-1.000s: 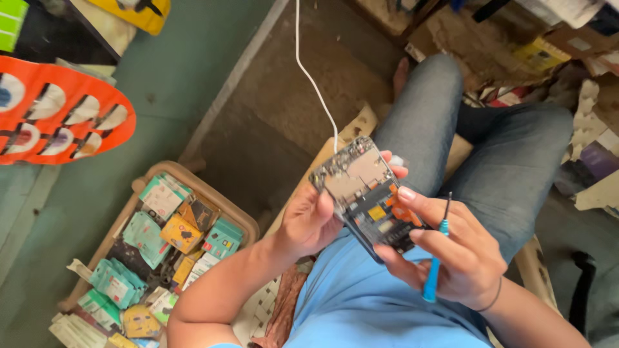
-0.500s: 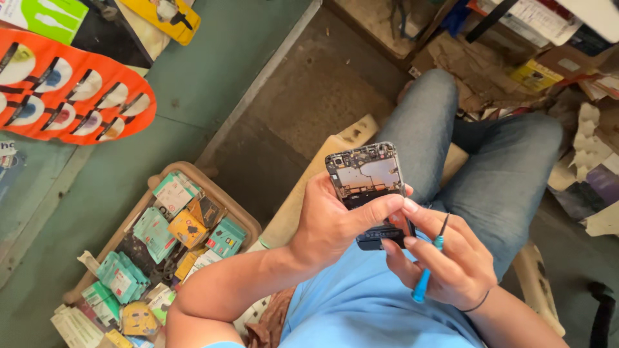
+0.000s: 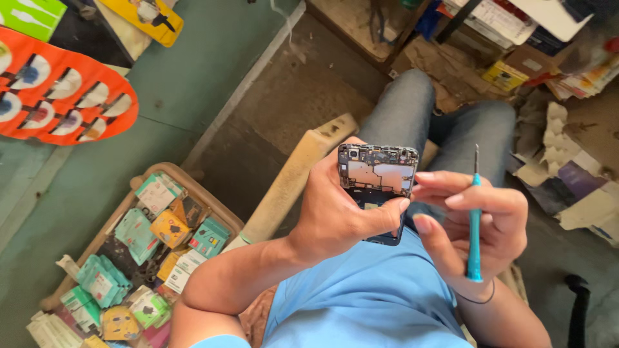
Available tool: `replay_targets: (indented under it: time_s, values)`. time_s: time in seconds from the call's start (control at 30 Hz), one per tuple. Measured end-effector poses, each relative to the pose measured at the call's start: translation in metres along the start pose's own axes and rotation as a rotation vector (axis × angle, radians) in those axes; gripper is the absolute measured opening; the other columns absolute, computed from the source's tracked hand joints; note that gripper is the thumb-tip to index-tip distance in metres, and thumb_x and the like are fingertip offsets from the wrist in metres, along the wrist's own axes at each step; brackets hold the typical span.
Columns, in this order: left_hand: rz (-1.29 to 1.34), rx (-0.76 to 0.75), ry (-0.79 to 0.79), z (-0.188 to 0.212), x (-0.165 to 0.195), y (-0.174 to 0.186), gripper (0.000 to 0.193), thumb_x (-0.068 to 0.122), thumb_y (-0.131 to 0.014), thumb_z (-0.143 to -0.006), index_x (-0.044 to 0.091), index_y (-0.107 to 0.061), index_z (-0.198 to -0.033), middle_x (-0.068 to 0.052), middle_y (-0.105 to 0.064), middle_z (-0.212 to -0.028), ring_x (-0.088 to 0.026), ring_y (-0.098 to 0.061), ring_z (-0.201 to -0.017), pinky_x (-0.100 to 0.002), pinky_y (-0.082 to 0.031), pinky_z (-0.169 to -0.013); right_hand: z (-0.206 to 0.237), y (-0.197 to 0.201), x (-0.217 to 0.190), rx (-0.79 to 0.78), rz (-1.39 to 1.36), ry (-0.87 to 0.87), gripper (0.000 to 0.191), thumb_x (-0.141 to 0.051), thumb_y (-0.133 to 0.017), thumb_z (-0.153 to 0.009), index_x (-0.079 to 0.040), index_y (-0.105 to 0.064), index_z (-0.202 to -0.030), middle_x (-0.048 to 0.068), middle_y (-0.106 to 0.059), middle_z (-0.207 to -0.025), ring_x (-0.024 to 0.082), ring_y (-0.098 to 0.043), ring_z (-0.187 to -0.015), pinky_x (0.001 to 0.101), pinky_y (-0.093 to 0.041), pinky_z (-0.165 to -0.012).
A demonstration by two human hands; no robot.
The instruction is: The person sits with a disassembled smartphone on their lap and repairs it using a small blue screwdriver. They pry at the phone's edge, unscrew internal components, lift the battery and midframe, and reposition the phone repeatedly to work on different sides.
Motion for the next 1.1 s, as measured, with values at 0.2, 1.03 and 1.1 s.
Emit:
replay_targets:
  time_s: [0.2,1.03,1.1]
  values:
    - [0.080,0.018,-0.035,-0.005,-0.005,-0.010,0.038,0.001,-0.081,-0.083,0.003,-0.058,-0.113,-0.003,-0.072,-0.099,-0.007,-0.070,-0.093,-0.024,-0.059,-0.087,0.004,-0.002,0.004,-0.056,-0.049,-0.035,0.049,0.012,-0.074,-0.091,0.000,-0.041,-0.126,0.026,-0.061,-0.124,0.024,-0.070,-0.109,0.0361,-0.063,-0.100]
    - [-0.323,-0.624,-0.201,-0.005,0.052,0.009,0.073,0.017,-0.095,-0.086,0.001,-0.054,-0.144,-0.016,-0.059,-0.148,-0.015,-0.061,-0.133,-0.029,-0.055,-0.115,-0.028,0.040,-0.001,-0.192,-0.260,-0.582,0.023,0.011,-0.073,-0.087,0.000,-0.056,-0.098,0.026,-0.077,-0.107,0.020,-0.074,-0.099,0.0337,-0.062,-0.088]
    - [-0.272,-0.618,-0.209,-0.002,0.047,0.009,0.076,0.017,-0.097,-0.084,0.001,-0.053,-0.143,-0.015,-0.059,-0.147,-0.014,-0.060,-0.128,-0.028,-0.056,-0.114,-0.030,0.038,-0.004,-0.207,-0.216,-0.602,0.023,0.009,-0.075,-0.086,0.000,-0.057,-0.096,0.025,-0.076,-0.104,0.021,-0.074,-0.100,0.0346,-0.062,-0.088]
Point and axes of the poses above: each hand's wrist, its own z-axis away from the middle knuckle, its own y-axis out of the back of the hand, x = y × z, the point moved 6 cm from there along -z, towards the middle knuckle
